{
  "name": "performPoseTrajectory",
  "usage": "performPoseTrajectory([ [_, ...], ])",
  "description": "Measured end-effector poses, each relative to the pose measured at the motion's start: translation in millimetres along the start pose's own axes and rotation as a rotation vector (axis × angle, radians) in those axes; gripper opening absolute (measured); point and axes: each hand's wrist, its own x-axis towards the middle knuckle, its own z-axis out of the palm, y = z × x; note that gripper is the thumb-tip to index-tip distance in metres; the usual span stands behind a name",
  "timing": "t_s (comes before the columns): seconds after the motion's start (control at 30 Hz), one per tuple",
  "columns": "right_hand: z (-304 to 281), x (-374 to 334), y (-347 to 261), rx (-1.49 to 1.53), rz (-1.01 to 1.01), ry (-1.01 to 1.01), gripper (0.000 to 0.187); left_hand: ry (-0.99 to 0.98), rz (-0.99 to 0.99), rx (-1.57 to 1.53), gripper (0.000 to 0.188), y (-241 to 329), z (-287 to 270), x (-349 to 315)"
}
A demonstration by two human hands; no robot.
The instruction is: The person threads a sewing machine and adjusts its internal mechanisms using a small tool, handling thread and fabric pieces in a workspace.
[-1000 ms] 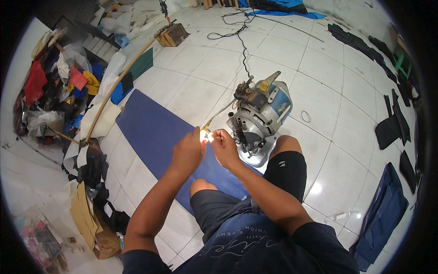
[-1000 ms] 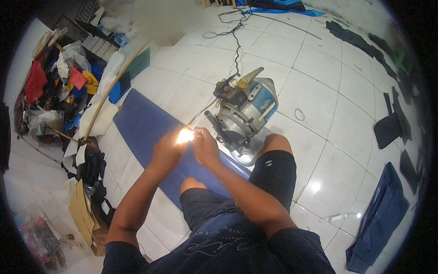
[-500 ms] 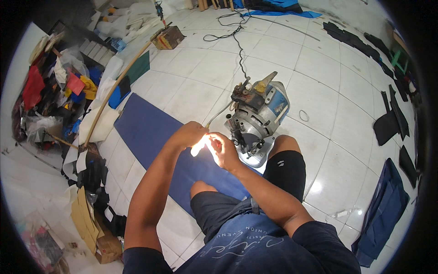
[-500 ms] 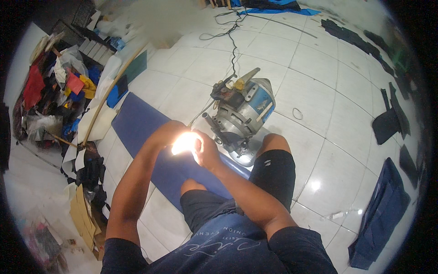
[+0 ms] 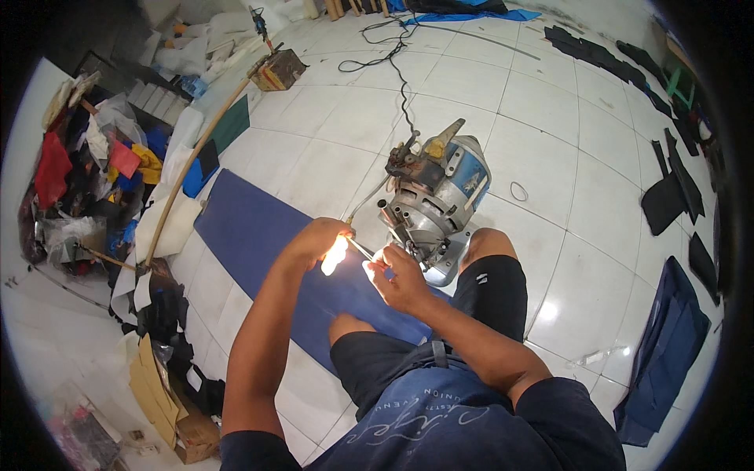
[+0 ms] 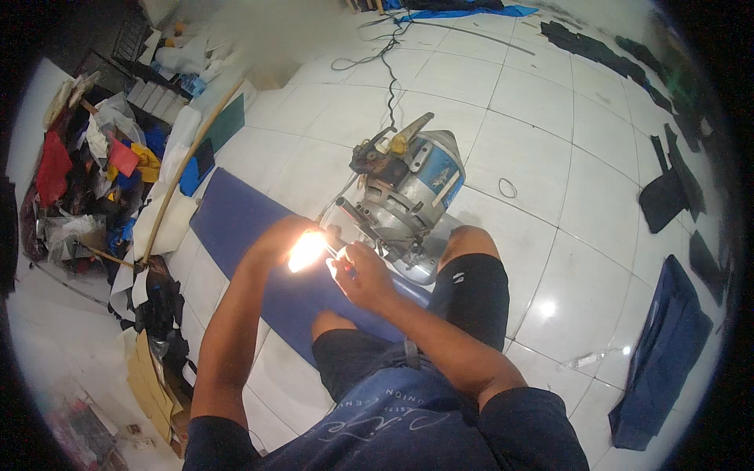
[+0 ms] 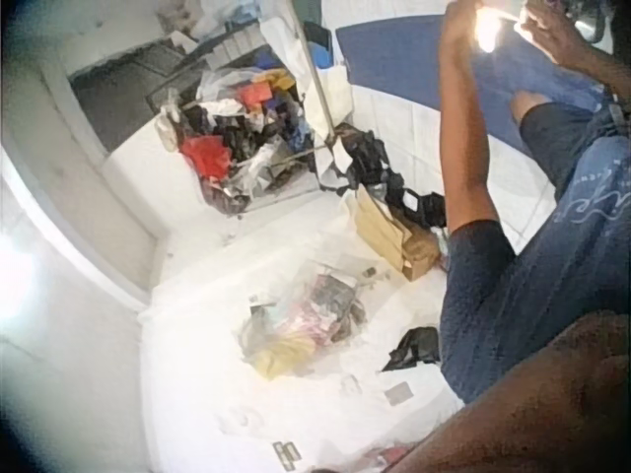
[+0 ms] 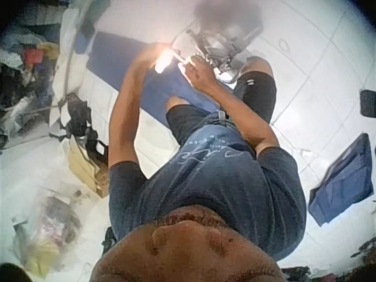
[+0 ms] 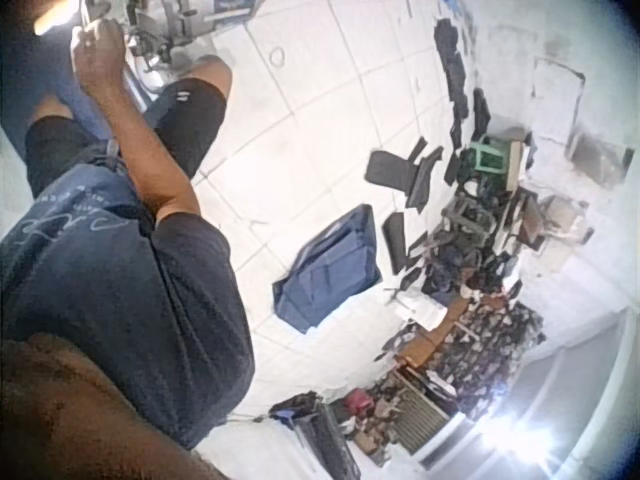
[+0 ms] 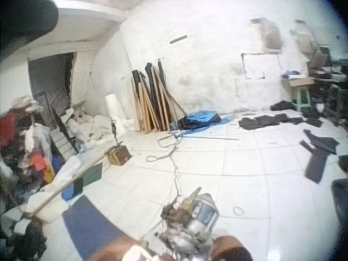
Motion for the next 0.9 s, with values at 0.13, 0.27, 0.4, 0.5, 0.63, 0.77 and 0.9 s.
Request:
performPoseTrajectory([
  [0.13, 9, 20, -11, 0.215, -0.098, 0.143, 0.018, -0.037, 0.061, -0.084, 0.028, -5, -2, 6],
  [0.27, -3, 26, -20, 0.199, 0.078, 0.03, 0.015, -0.003, 0.124, -0.06, 0.029, -3, 2, 3],
  [0.4, -9, 19, -10, -0.093, 0.033, -0.016, 0.017, 0.006, 0.02, -0.158, 0.028, -17, 0, 12],
  [0.5, 0, 20, -9, -0.047, 0.025, 0.068, 0.018, 0.012, -0.005, -0.193, 0.028, -18, 0, 13],
  [0.63, 0, 22, -13, 0.037, 0.165, 0.174, 0.014, 0.038, -0.089, -0.225, 0.03, 0, 3, -2],
  [0.77, -1, 12, -16, 0.087, 0.143, 0.254, 0.01, 0.018, 0.019, -0.306, 0.028, -11, 3, 6],
  [0.9, -11, 13, -22, -0.204, -0.214, 0.134, 0.02, -0.056, -0.045, -0.369, 0.027, -19, -2, 12],
])
